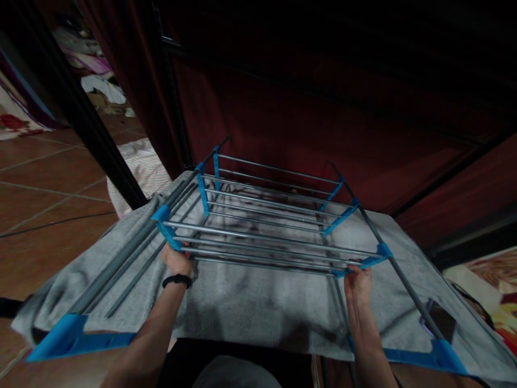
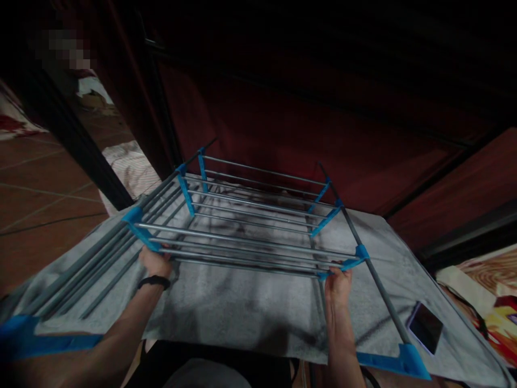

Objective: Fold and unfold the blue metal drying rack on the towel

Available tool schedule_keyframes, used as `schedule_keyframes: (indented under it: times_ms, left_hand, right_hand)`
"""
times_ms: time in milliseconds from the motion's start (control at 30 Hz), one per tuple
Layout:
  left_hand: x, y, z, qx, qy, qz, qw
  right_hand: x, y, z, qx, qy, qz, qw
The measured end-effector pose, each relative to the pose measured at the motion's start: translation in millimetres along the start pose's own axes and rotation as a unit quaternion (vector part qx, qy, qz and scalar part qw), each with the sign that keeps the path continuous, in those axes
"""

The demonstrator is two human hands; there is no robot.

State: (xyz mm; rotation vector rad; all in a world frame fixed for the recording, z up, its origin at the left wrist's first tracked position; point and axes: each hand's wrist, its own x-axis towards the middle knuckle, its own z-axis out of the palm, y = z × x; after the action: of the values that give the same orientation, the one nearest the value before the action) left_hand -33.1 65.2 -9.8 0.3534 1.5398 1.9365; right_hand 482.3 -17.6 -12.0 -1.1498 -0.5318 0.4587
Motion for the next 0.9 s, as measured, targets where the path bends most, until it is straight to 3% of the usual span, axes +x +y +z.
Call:
schedule_keyframes:
  times_ms: [300, 567, 900]
  left_hand:
    - [9.0, -1.2, 14.1, -0.020, 0.028, -0.007, 0.999]
    - [13.4, -17.8, 3.2, -0.028, 0.041, -0.005, 0.999]
    - [18.3, -34.5, -8.7, -0.015, 0.038, 0.024, 0.999]
  right_hand:
    - [3.1, 6.7, 13.9, 0.012, -0.006, 0.017, 1.000]
    - [-1.3, 4.5, 13.9, -0.018, 0.001, 0.018, 1.000]
    - [-1.9, 10.1, -5.6, -0.011, 0.035, 0.008, 0.999]
